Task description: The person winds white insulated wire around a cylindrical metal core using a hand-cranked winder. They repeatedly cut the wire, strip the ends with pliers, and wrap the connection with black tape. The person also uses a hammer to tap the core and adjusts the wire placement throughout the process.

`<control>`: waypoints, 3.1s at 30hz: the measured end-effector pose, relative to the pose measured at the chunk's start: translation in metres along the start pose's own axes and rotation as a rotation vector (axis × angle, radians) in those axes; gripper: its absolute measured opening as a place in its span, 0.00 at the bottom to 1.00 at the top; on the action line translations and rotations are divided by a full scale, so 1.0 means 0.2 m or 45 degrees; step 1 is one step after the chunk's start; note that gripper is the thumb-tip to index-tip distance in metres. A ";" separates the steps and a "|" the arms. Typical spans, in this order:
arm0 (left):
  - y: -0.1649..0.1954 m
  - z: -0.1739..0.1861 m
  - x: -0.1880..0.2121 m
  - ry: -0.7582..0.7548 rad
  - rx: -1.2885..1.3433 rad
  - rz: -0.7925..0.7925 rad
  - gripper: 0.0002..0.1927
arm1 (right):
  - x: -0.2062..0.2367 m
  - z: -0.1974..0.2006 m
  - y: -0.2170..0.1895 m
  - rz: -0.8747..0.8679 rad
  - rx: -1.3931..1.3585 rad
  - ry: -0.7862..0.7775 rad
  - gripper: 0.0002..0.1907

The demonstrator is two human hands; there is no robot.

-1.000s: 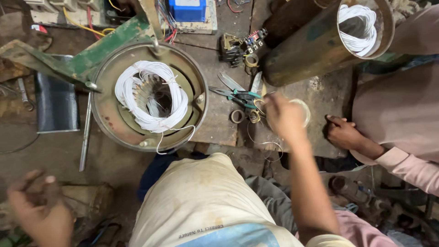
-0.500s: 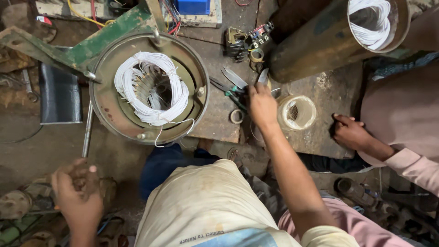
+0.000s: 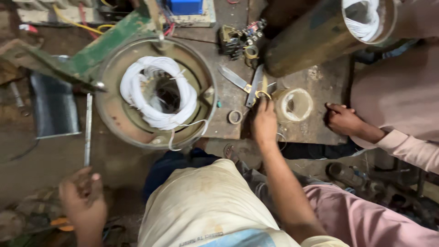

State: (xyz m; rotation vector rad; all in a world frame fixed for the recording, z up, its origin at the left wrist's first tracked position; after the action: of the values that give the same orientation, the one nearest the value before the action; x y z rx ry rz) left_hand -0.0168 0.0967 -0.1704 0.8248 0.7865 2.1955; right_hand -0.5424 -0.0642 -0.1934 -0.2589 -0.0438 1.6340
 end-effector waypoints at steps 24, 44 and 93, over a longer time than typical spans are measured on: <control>0.21 0.16 -1.01 0.254 -0.834 0.170 0.61 | 0.34 0.27 0.06 -0.497 0.261 -0.449 0.27; 0.75 0.81 -0.16 0.151 0.882 -0.495 0.23 | 0.78 0.22 -0.15 -0.950 -1.305 0.194 0.10; 1.33 -1.98 0.38 -0.968 0.444 0.004 0.20 | 0.61 -0.27 0.05 -0.925 -2.166 -0.541 0.29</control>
State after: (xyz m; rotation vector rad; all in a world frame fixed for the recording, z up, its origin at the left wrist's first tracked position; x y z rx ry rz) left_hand -0.4451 -0.1262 -0.2025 1.6877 0.7622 1.5485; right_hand -0.5487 0.0488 -0.2641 -1.0056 -1.6688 0.5238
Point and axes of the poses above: each hand's wrist, its own x-axis away from the middle knuckle, its own z-axis out of the back of the hand, y = z × x, the point moved 10 cm from there along -x, towards the middle knuckle, and after that the axes turned 14 degrees about z, right-handed, at the moved point
